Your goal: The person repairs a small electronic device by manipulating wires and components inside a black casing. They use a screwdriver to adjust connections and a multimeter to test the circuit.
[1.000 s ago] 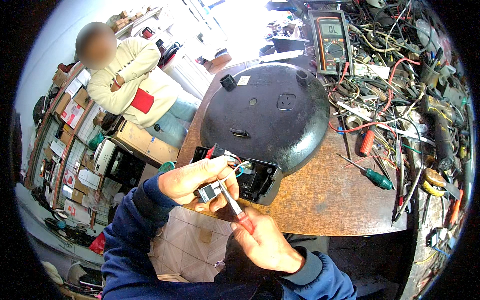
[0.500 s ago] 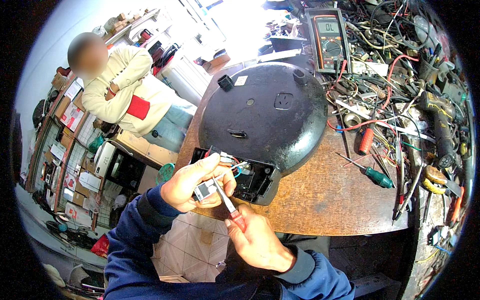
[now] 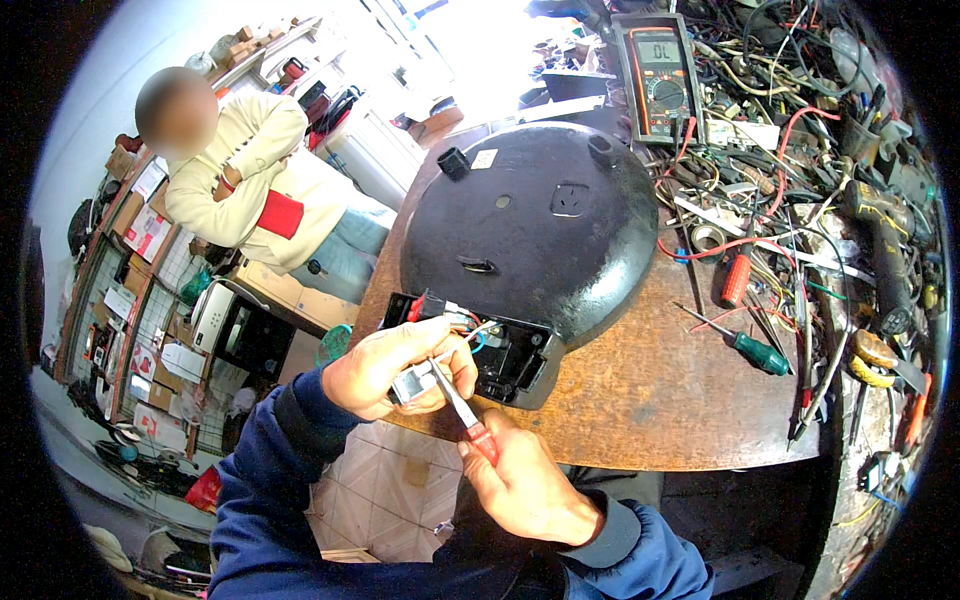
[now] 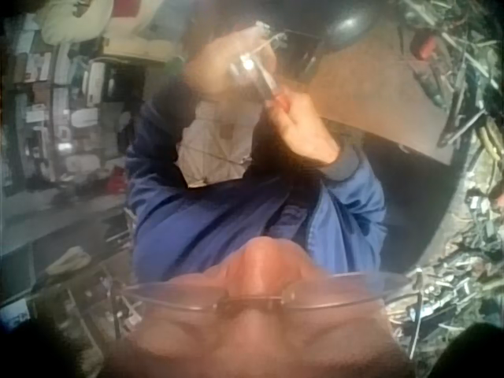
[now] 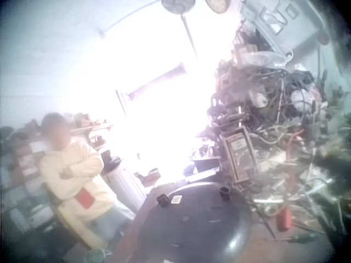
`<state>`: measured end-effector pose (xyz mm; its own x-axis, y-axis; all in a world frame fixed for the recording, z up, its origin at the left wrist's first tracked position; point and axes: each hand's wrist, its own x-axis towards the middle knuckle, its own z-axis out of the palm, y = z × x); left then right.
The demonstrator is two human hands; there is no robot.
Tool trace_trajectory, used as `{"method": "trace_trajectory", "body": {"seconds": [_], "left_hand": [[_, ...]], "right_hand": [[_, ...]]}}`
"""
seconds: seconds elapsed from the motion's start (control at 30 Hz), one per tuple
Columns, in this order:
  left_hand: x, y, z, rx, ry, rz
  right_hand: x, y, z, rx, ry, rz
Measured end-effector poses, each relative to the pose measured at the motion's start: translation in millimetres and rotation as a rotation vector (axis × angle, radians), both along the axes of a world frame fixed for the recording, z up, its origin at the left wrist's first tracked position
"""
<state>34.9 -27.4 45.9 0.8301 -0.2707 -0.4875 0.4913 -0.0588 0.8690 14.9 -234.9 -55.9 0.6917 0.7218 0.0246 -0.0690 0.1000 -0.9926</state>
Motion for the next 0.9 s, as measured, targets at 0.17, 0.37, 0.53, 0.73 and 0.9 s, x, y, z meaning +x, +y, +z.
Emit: {"method": "trace_trajectory", "body": {"seconds": [0.17,0.37,0.53,0.73,0.9], "left_hand": [[-5.4,1.0,-4.0,-0.028,-0.051,-0.021],[-14.4,-15.1,-1.9,0.156,-0.214,0.096],[-17.9,-19.5,-4.1,0.247,-0.295,0.041],[-15.7,-6.3,-11.3,-0.034,-0.143,0.073],[-31.2,3.8,-6.0,-0.006,-0.193,0.104]], "right_hand": [[-7.6,6.6,-1.6,0.004,0.013,-0.034],[-14.7,8.0,-0.1,-0.013,0.036,-0.071],[-13.0,14.2,1.0,0.042,0.030,-0.121],[-7.0,0.7,1.0,0.052,0.178,-0.018],[-12.8,-21.5,-10.4,0.020,0.119,0.037]]}}
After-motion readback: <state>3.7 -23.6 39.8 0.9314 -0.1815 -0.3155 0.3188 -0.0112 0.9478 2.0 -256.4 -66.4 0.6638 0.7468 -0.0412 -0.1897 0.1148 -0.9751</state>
